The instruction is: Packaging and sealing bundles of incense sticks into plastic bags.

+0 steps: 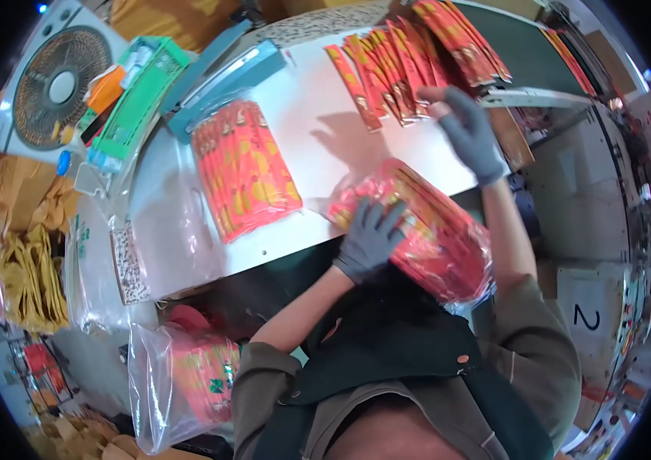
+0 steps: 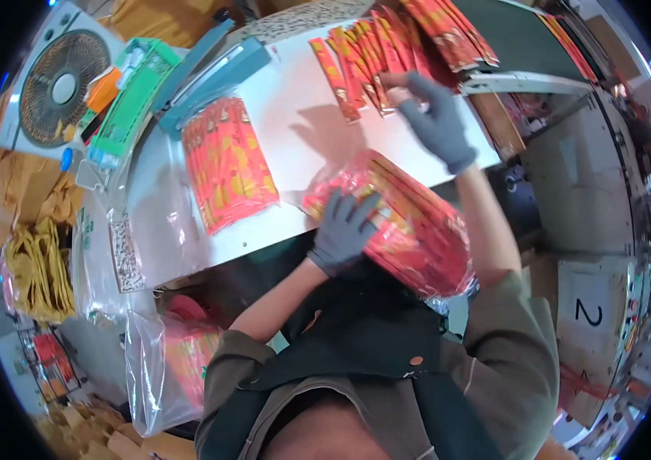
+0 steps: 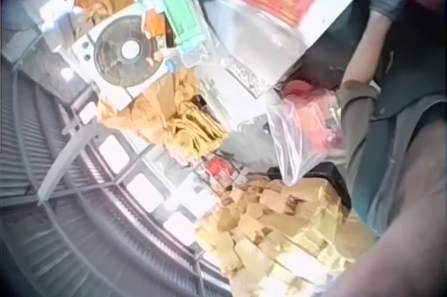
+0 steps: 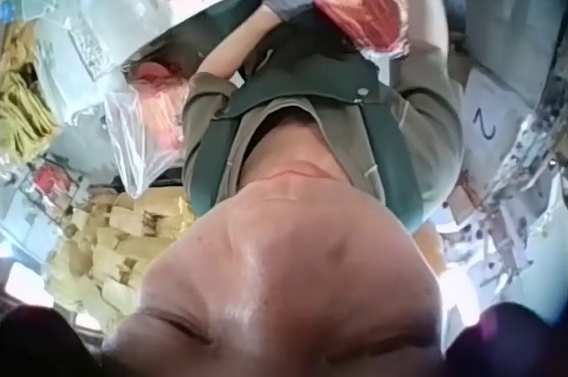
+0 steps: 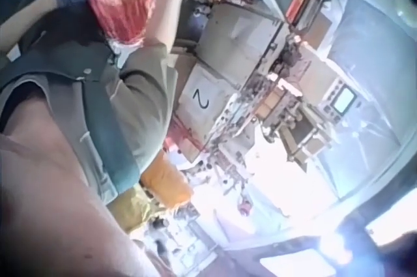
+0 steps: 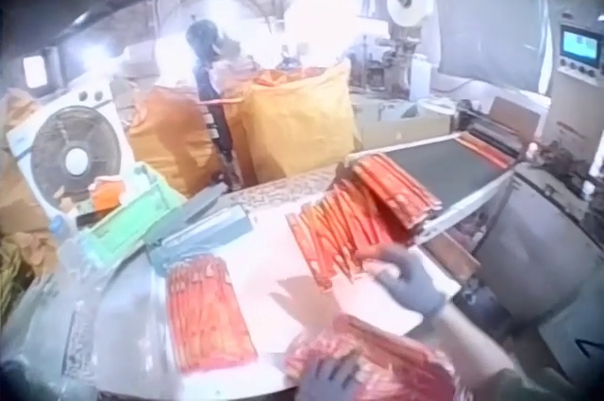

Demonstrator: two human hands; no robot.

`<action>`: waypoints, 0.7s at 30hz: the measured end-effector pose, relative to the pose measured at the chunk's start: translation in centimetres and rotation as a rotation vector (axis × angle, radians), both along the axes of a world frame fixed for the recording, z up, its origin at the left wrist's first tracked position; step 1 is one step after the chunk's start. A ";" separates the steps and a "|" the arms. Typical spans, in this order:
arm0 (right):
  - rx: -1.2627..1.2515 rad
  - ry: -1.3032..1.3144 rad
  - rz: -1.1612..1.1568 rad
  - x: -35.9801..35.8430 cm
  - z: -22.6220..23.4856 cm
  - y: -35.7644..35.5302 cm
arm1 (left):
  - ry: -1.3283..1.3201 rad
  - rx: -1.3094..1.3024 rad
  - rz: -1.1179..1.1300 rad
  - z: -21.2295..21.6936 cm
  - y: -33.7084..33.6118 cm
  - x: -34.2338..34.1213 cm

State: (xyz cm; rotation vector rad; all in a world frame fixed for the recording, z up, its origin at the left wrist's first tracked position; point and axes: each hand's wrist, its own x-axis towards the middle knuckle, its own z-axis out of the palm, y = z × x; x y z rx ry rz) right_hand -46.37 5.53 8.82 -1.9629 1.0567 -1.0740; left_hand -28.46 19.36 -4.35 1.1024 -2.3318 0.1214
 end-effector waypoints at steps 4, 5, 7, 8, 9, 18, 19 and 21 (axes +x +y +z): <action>0.067 -0.091 -0.015 -8.3 4.2 2.1 | 0.178 0.081 -0.060 1.8 -3.4 2.7; 0.227 -0.222 0.044 -9.7 3.9 2.9 | 0.240 0.086 -0.071 2.4 -4.3 3.5; 0.247 -0.407 0.209 -11.0 3.0 3.3 | 0.300 0.104 -0.073 3.7 -5.5 4.3; 0.226 -0.395 0.252 -10.9 3.0 3.4 | 0.584 0.383 -0.047 4.4 -5.7 4.7; 0.211 -0.394 0.307 -8.9 3.0 3.7 | 0.858 0.665 -0.003 4.9 -5.8 5.3; -0.079 -0.380 0.344 0.4 8.0 3.1 | 1.211 0.246 -0.119 19.1 -7.7 4.1; -0.255 -0.400 0.326 0.9 9.4 3.8 | 1.215 0.235 -0.114 20.3 -7.5 3.9; -0.558 0.159 0.274 2.4 13.4 5.7 | 0.955 0.135 0.148 22.5 -5.9 4.4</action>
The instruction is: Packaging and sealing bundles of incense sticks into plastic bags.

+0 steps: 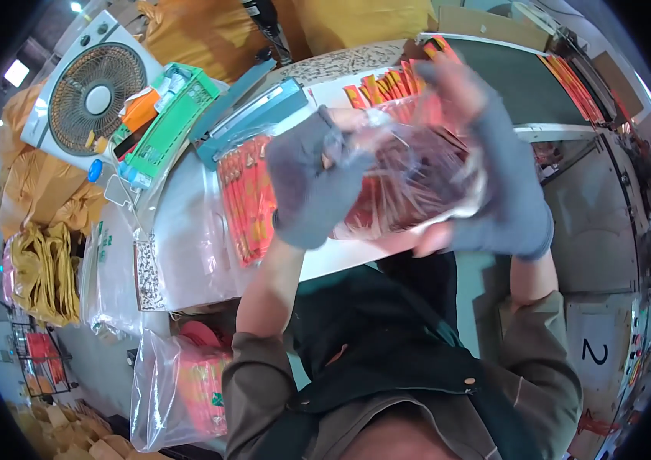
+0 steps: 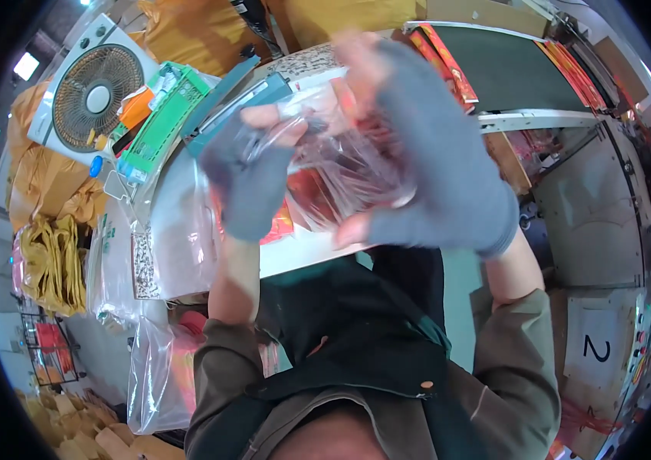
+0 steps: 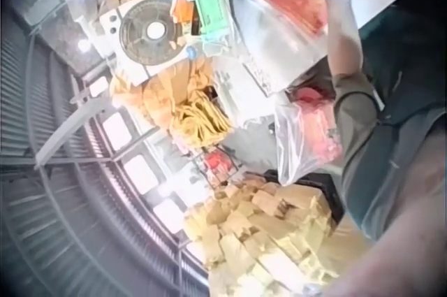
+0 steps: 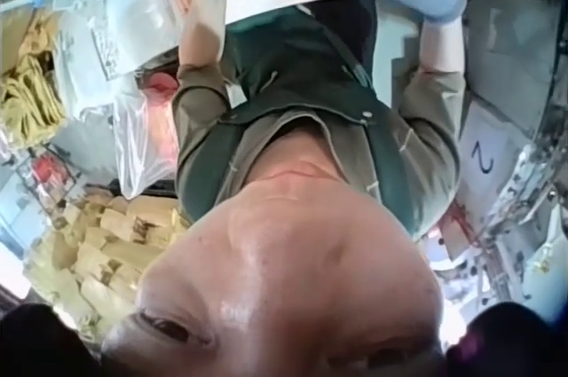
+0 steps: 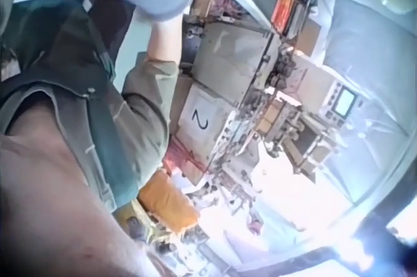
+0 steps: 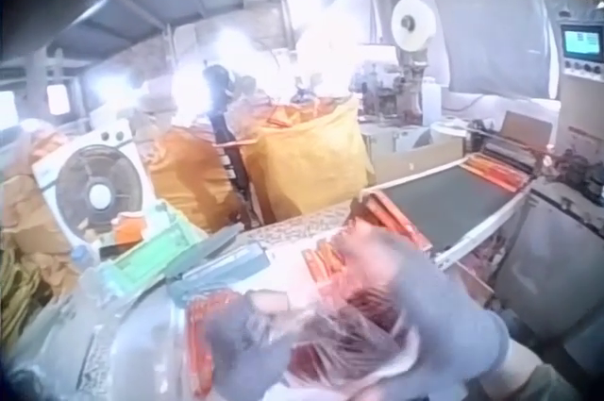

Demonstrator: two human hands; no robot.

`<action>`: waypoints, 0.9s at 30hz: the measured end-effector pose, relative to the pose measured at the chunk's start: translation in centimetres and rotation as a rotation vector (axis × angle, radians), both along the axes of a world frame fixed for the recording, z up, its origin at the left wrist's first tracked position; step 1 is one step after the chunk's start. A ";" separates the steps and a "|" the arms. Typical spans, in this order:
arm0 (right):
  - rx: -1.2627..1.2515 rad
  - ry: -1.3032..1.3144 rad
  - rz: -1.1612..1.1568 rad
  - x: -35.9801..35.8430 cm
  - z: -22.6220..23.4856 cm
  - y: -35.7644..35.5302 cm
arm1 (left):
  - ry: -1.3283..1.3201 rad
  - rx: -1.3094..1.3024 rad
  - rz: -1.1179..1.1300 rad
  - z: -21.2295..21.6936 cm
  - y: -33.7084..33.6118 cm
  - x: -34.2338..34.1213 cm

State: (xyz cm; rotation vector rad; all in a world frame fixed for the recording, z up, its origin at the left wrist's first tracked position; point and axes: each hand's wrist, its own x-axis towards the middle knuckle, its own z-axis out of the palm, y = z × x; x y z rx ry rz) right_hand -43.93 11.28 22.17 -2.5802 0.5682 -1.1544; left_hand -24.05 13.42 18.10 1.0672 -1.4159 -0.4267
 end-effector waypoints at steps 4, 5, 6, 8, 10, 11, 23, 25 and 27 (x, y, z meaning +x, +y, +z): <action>-0.303 0.310 -0.050 2.7 -1.0 -1.6 | -0.327 -0.586 -0.087 1.3 1.6 2.9; -0.353 0.342 -0.008 3.6 -0.7 -2.4 | -0.279 -0.597 -0.140 0.4 1.3 4.6; -0.402 0.364 0.049 4.7 -0.4 -3.2 | -0.297 -0.592 -0.110 -0.7 1.7 5.2; -0.430 0.276 0.112 7.6 -0.3 -6.0 | -0.048 -0.021 -0.210 -3.5 2.1 5.4; -0.308 0.140 0.155 12.0 -0.4 -8.7 | 0.218 0.559 -0.272 -6.1 2.4 6.4; -0.209 0.094 0.116 14.2 -1.4 -11.0 | 0.221 0.557 -0.251 -6.9 1.7 7.2; 0.276 -0.169 -0.071 28.6 -9.0 -30.7 | 0.705 0.712 0.020 -16.6 -11.3 19.9; 0.224 -0.083 -0.081 27.9 -11.6 -32.7 | 0.860 0.649 -0.012 -16.9 -12.4 20.0; 0.178 0.268 -0.245 27.9 -15.2 -33.5 | 0.829 0.635 -0.002 -17.8 -12.6 20.6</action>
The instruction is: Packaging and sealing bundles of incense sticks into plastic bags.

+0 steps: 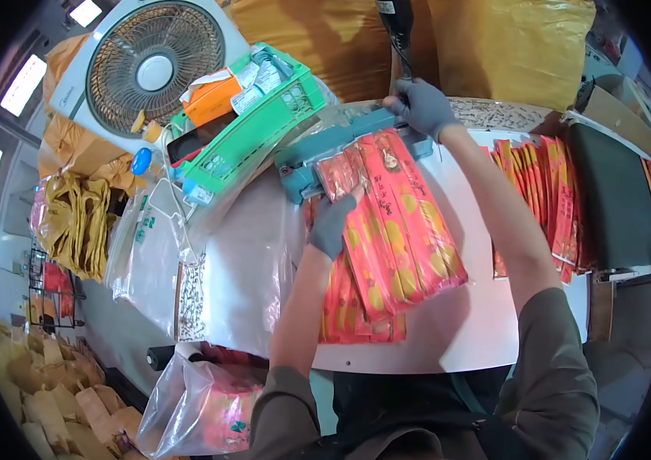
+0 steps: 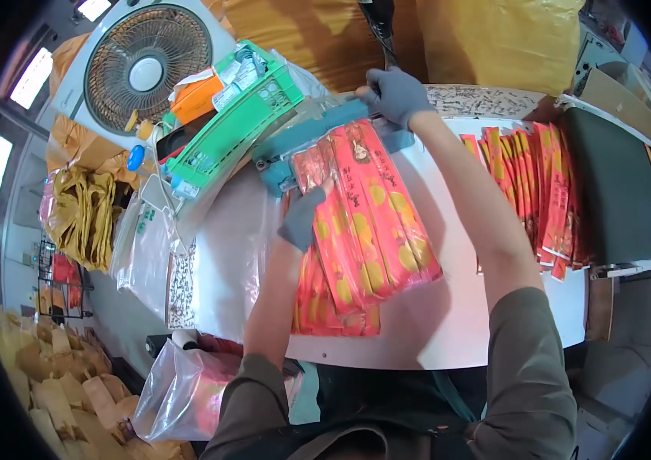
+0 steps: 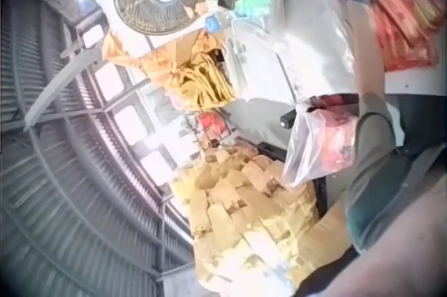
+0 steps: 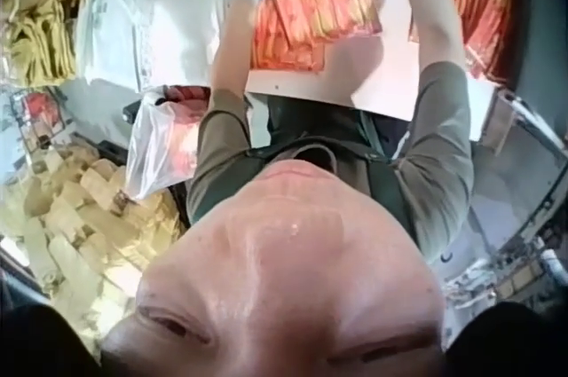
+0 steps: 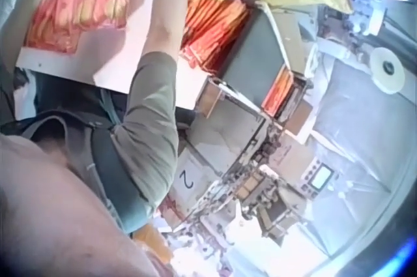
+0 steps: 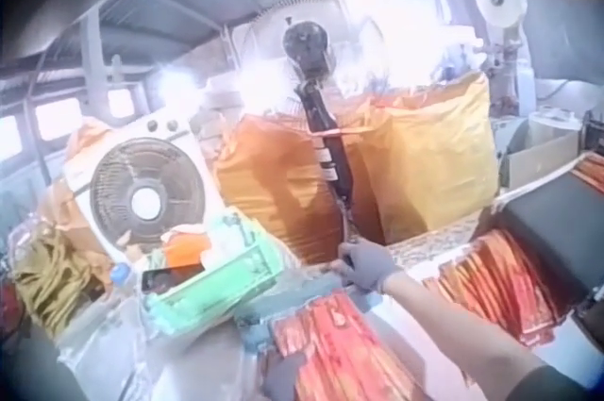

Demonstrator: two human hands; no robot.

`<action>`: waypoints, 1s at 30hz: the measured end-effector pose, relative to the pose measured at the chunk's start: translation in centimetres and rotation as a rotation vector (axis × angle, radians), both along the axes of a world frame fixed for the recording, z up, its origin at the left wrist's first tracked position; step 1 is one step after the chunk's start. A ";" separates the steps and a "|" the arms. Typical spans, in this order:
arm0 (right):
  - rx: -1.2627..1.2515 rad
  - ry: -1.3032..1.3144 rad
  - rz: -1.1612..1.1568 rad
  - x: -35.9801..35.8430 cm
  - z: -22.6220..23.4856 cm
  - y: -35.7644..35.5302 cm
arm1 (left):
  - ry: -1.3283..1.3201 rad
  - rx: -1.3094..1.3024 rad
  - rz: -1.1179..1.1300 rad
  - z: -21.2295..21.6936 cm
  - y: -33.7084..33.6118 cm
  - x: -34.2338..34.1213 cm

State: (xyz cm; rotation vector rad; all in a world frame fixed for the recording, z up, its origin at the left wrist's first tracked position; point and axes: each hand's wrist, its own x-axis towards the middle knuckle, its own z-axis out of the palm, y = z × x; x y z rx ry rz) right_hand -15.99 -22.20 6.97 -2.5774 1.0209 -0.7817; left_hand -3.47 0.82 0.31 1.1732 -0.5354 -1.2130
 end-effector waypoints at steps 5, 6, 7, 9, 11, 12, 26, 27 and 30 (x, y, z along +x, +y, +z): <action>-0.069 -0.070 -0.047 0.4 -2.0 0.3 | 0.027 -0.064 -0.047 -1.3 0.0 0.5; -0.116 -0.093 -0.043 0.3 -2.2 0.0 | -0.014 -0.141 -0.025 -1.2 -0.2 0.1; -0.164 -0.115 -0.040 0.3 -2.4 -0.2 | -0.053 -0.219 -0.003 -1.2 -0.4 -0.2; -0.133 -0.044 -0.087 0.4 -2.7 -0.2 | -0.078 -0.262 -0.033 -1.2 -0.7 -0.9; -0.083 0.024 -0.133 -0.1 -1.9 0.3 | -0.359 -0.074 0.118 -0.7 -1.0 -2.2; -0.070 0.048 -0.165 -0.7 -1.8 0.9 | -0.515 0.074 0.134 1.0 -1.0 -3.6; 0.207 -0.009 -0.709 -29.9 -5.1 5.5 | -1.443 -0.145 -0.306 1.2 -4.4 -6.5; 0.494 -0.087 -0.695 -32.9 -7.6 3.8 | -1.112 -0.005 -0.433 -0.1 -6.4 -8.7; 0.071 -0.200 -0.698 -36.2 -12.1 1.8 | -0.222 0.185 -0.326 -1.9 -11.1 -15.5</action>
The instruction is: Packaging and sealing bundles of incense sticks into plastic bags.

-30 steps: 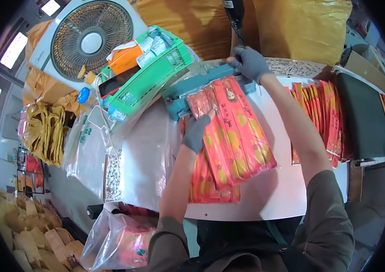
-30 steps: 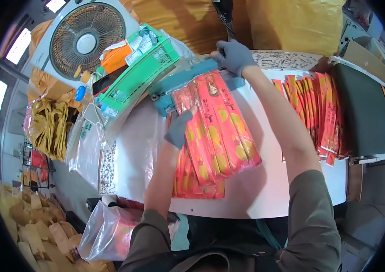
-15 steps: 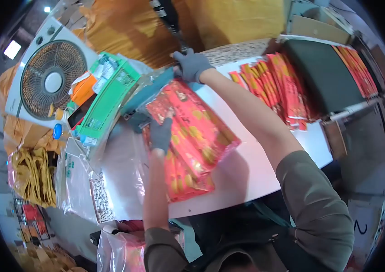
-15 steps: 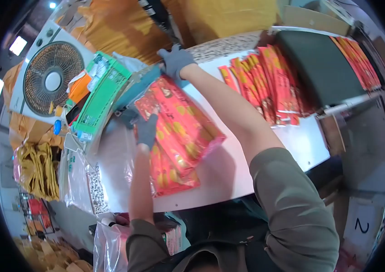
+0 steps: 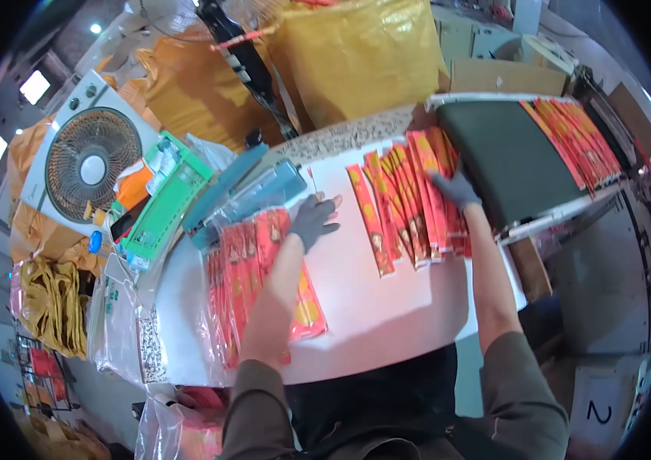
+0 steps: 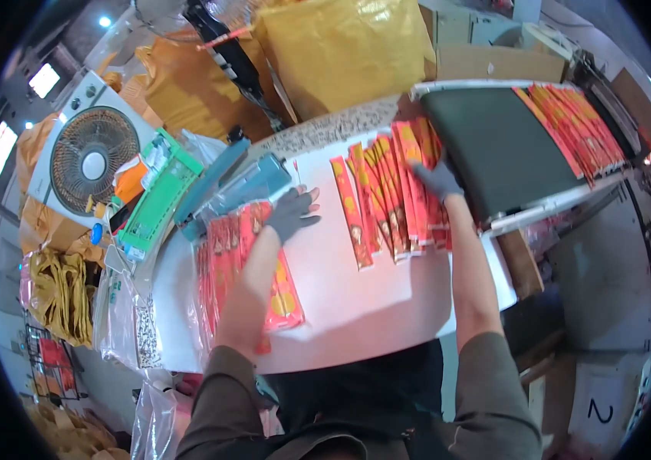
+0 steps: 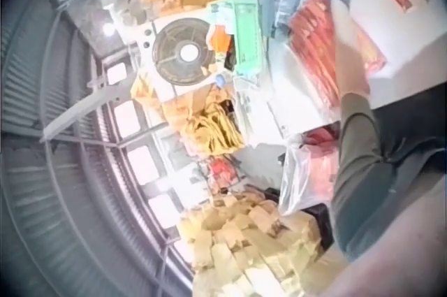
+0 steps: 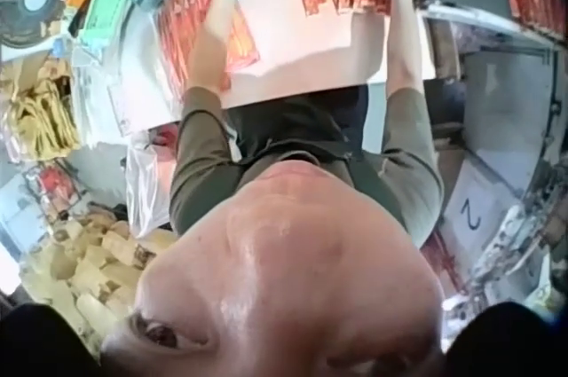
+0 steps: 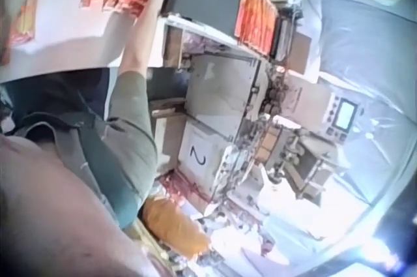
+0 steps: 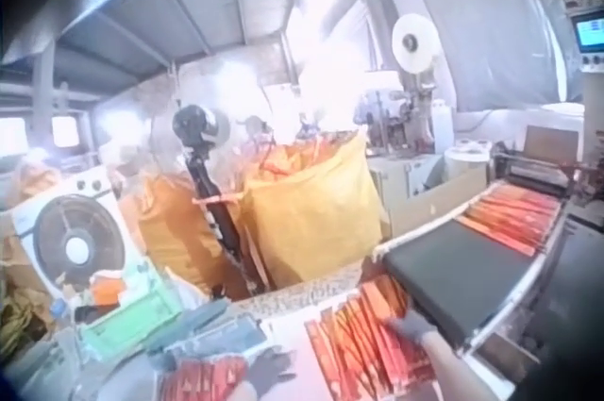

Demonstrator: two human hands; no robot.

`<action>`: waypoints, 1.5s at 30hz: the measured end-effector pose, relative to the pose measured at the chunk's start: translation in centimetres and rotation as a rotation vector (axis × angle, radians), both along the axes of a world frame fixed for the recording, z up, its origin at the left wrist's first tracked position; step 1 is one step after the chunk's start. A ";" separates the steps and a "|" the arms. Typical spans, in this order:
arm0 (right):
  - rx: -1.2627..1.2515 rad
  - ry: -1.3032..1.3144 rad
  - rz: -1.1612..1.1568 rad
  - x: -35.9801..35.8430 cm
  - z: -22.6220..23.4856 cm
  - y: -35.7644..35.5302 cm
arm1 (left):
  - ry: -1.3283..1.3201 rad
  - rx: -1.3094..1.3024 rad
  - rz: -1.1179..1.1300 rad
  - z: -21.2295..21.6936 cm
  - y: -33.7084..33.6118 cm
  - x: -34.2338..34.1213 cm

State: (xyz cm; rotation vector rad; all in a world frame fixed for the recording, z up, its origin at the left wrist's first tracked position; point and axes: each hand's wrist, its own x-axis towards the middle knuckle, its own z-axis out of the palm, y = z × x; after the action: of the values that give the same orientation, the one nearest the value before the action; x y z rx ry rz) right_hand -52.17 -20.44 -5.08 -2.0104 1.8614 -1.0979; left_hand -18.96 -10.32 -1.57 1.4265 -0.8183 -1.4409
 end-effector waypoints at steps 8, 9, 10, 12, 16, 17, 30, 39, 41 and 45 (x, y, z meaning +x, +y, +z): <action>0.455 -0.252 0.391 9.5 7.2 11.7 | 0.546 -0.004 -0.070 -2.7 2.1 -7.3; 0.524 -0.294 0.382 8.2 6.5 13.3 | 0.494 0.073 -0.021 -1.2 4.8 -8.6; 0.557 -0.351 0.427 8.5 6.2 15.6 | 0.479 0.008 0.042 -1.9 8.1 -8.0; 0.567 -0.580 0.573 8.0 4.8 21.0 | 0.433 0.045 0.101 -2.8 15.2 -7.5; 0.698 -0.747 0.911 4.1 4.6 32.4 | 0.230 0.087 -0.346 -4.9 29.2 -5.0; 0.822 -0.614 0.916 3.1 4.5 33.9 | 0.286 0.164 -0.357 -2.0 31.0 -5.1; 0.410 -0.663 1.006 9.5 11.9 29.7 | -0.132 -0.425 -0.299 8.2 26.9 -3.1; 0.032 -0.951 1.082 12.8 17.0 30.8 | -0.031 -0.818 -0.061 11.5 26.4 -5.2; -0.087 -0.813 0.902 12.1 15.4 32.9 | -0.222 -0.725 -0.128 10.7 28.3 -5.1; 0.387 -0.611 1.154 10.7 13.9 30.2 | 0.289 -0.298 -0.348 7.2 29.6 -5.0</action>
State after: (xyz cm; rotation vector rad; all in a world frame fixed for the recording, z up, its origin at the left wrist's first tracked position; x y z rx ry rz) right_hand -41.42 9.77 8.77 -1.7372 0.3884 -0.7423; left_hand -24.00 19.32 5.62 0.8557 -1.0765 -1.6544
